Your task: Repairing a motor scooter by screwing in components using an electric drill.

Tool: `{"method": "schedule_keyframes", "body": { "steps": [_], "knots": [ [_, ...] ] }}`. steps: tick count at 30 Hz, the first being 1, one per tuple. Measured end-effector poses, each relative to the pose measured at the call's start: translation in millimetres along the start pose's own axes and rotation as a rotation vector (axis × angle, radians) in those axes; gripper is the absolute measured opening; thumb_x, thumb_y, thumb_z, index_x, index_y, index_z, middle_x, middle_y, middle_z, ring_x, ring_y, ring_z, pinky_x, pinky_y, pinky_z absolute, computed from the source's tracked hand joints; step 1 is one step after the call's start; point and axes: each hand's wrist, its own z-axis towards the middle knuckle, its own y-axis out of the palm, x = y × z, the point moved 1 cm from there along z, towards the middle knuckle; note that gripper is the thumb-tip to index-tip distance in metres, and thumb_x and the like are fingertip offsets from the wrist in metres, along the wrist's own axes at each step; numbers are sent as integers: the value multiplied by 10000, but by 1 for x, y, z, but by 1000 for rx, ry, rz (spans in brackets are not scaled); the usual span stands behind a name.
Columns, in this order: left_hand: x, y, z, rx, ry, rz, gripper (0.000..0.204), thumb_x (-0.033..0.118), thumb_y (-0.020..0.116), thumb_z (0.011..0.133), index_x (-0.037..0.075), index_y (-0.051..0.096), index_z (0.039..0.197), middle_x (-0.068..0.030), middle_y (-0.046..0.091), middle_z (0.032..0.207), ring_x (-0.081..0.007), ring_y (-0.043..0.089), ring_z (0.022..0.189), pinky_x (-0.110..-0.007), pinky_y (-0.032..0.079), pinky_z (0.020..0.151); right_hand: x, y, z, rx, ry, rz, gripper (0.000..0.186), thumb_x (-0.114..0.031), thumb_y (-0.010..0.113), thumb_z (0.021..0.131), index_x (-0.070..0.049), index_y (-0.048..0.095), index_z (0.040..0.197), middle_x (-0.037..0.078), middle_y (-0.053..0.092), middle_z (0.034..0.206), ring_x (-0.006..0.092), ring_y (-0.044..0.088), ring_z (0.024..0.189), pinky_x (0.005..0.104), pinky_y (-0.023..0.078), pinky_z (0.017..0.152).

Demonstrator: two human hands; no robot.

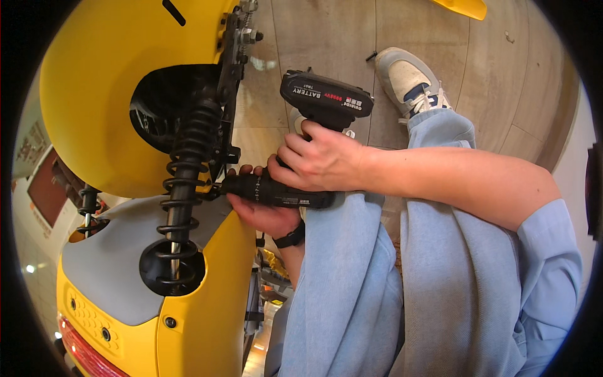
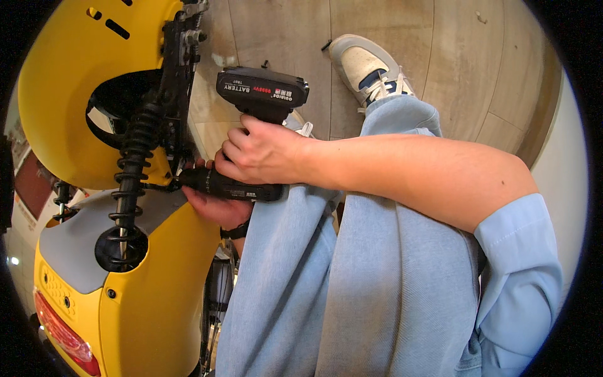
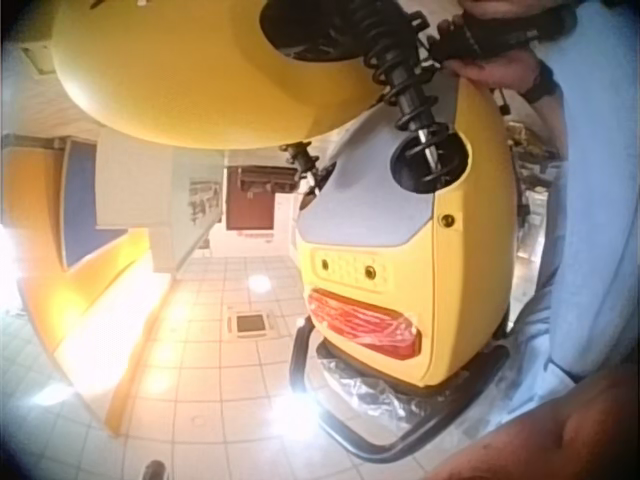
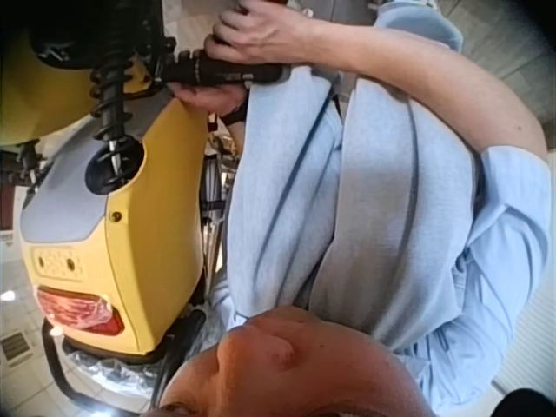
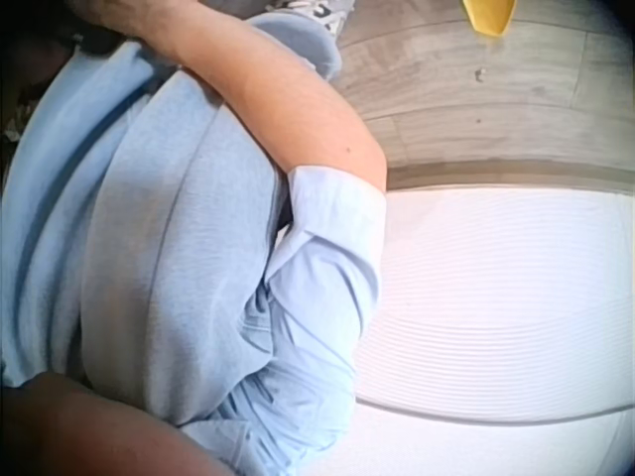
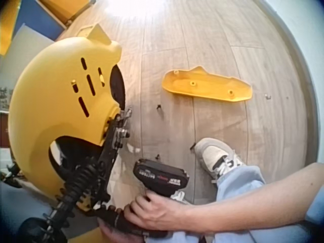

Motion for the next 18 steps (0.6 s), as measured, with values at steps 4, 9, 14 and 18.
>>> {"method": "schedule_keyframes", "body": {
  "steps": [4, 9, 14, 18],
  "knots": [
    [-1, -1, -2, -26, 13, -21, 394, 423, 403, 1023, 83, 515, 1187, -71, 591, 1055, -199, 584, 917, -389, 495, 860, -3, 0, 1, -10, 21, 7, 226, -251, 586, 764, -108, 603, 939, -3, 537, 755, 153, 547, 719, 311, 432, 612],
    [4, -1, -6, 33, -47, 45, 451, 489, 410, 1019, 71, 514, 1152, -51, 574, 1018, -188, 578, 928, -388, 490, 869, -12, -3, 4, -26, 42, -10, 231, -248, 589, 757, -107, 602, 940, 0, 533, 745, 159, 545, 709, 315, 426, 598],
    [7, -6, -5, 13, -60, 59, 443, 483, 412, 1020, 73, 512, 1155, -34, 567, 1017, -174, 571, 943, -367, 481, 880, -16, -4, 2, -34, 85, 18, 222, -247, 589, 759, -115, 600, 937, 2, 523, 727, 160, 539, 695, 308, 408, 575],
    [3, -14, -2, 14, -22, 84, 426, 474, 412, 1021, 90, 514, 1177, -30, 568, 1028, -167, 566, 955, -359, 479, 881, -17, -3, 2, -69, 93, 15, 216, -258, 591, 759, -126, 592, 931, -4, 506, 708, 155, 527, 683, 302, 387, 550]
  ]
}}
